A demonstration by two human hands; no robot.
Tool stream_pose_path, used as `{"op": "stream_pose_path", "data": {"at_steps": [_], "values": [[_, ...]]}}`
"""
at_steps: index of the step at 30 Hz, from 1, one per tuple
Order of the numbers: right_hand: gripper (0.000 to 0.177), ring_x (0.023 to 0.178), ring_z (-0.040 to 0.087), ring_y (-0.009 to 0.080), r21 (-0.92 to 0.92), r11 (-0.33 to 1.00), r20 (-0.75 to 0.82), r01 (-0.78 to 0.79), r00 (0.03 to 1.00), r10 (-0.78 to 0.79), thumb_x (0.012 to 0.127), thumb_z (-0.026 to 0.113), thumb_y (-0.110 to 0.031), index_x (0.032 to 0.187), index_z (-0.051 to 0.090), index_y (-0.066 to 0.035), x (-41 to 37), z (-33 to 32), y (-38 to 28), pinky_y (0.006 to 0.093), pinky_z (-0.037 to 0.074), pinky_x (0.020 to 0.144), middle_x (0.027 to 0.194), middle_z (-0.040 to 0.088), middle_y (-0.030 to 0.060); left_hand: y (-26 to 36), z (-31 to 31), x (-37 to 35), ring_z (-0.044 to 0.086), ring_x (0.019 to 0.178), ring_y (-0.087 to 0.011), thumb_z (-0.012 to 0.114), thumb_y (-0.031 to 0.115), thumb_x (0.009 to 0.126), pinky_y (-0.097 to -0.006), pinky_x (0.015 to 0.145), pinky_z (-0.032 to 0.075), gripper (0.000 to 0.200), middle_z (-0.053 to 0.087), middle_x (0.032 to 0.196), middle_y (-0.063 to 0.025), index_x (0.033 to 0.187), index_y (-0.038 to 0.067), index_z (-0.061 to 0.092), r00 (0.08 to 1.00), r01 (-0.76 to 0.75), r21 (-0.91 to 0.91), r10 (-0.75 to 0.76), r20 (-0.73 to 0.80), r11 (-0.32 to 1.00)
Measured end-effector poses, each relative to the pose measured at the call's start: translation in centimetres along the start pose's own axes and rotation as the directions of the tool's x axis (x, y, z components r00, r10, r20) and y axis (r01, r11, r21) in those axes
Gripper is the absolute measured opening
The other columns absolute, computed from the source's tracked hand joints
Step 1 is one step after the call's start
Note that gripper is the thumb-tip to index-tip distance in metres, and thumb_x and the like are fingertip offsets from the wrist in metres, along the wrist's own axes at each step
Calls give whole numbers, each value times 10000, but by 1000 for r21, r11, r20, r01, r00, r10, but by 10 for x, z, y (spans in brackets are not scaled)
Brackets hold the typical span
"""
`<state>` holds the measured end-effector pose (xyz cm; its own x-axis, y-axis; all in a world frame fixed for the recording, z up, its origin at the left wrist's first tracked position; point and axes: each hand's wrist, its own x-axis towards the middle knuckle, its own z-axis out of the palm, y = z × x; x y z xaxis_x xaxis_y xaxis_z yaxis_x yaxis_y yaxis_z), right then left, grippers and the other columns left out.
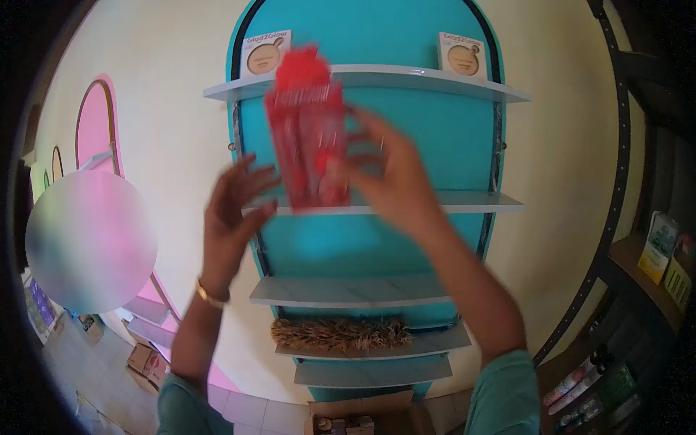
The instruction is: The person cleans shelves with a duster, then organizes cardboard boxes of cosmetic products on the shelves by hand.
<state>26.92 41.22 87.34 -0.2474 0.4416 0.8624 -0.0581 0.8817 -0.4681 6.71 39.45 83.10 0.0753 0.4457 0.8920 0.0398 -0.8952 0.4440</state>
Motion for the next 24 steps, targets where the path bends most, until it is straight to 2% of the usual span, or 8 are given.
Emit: {"op": "stream_pose_path", "data": {"at_steps": [2, 5, 7, 11, 13, 17, 21, 24], "values": [[558, 846, 547, 183, -87, 991, -94, 98, 990, -106, 708, 621, -90, 1198, 364, -23, 45, -21, -14, 279, 490, 672, 986, 507, 129, 8, -2, 45, 500, 978, -177, 614, -13, 688, -293, 771, 453, 520, 495, 1073, -119, 1154, 60, 394, 986, -164, 90, 164, 16, 982], [554, 819, 555, 218, -141, 973, -149, 183, 968, -204, 709, 609, -83, 1194, 355, -2, 106, -53, -22, 352, 501, 640, 960, 524, 150, 17, 2, 106, 508, 964, -176, 632, 74, 698, -278, 780, 443, 502, 506, 1049, -126, 1143, 39, 403, 968, -249, 217, 241, 63, 944], [564, 815, 555, 239, -120, 987, -191, 106, 973, -128, 704, 608, -74, 1197, 345, 1, 142, -66, -23, 402, 495, 627, 943, 529, 156, 15, 5, 146, 509, 956, -174, 651, 139, 694, -270, 779, 435, 526, 518, 1030, -125, 1141, 23, 400, 948, -318, 262, 297, 117, 911], [579, 808, 552, 263, -9, 997, -220, -74, 973, 70, 692, 612, -69, 1195, 336, 4, 199, -81, 1, 477, 480, 594, 914, 539, 157, -4, 20, 219, 516, 917, -177, 666, 244, 670, -265, 767, 424, 644, 534, 993, -133, 1168, -11, 346, 994, -93, 220, 77, 79, 971], [590, 813, 557, 250, -48, 983, -169, -177, 971, 167, 711, 594, -85, 1212, 297, 7, 215, -88, 22, 440, 486, 578, 958, 529, 163, -12, 27, 244, 516, 903, -178, 665, 264, 663, -259, 759, 419, 694, 537, 978, -144, 1186, -22, 311, 979, 78, 224, -117, 166, 972], [596, 789, 566, 250, -89, 961, -126, -263, 960, 252, 713, 597, -96, 1215, 289, -2, 225, -95, 43, 413, 487, 561, 976, 527, 167, -26, 35, 275, 556, 805, -187, 651, 251, 674, -273, 704, 450, 714, 539, 950, -182, 1201, -39, 268, 918, 240, 392, -339, 206, 888], [596, 868, 545, 241, -147, 938, -54, -315, 949, 310, 712, 602, -104, 1215, 297, -11, 229, -99, 42, 438, 464, 625, 976, 534, 151, -33, 38, 282, 581, 728, -200, 644, 146, 683, -272, 633, 475, 644, 549, 922, -183, 1180, -53, 287, 891, 338, 312, -409, 197, 888], [609, 920, 526, 231, -150, 932, -25, -329, 944, 329, 699, 615, -103, 1213, 301, -12, 229, -103, 41, 437, 453, 665, 976, 536, 150, -38, 40, 286, 586, 709, -178, 644, 115, 680, -253, 627, 476, 524, 575, 851, -158, 1104, -49, 384, 887, 305, 366, -402, 227, 879]]}}
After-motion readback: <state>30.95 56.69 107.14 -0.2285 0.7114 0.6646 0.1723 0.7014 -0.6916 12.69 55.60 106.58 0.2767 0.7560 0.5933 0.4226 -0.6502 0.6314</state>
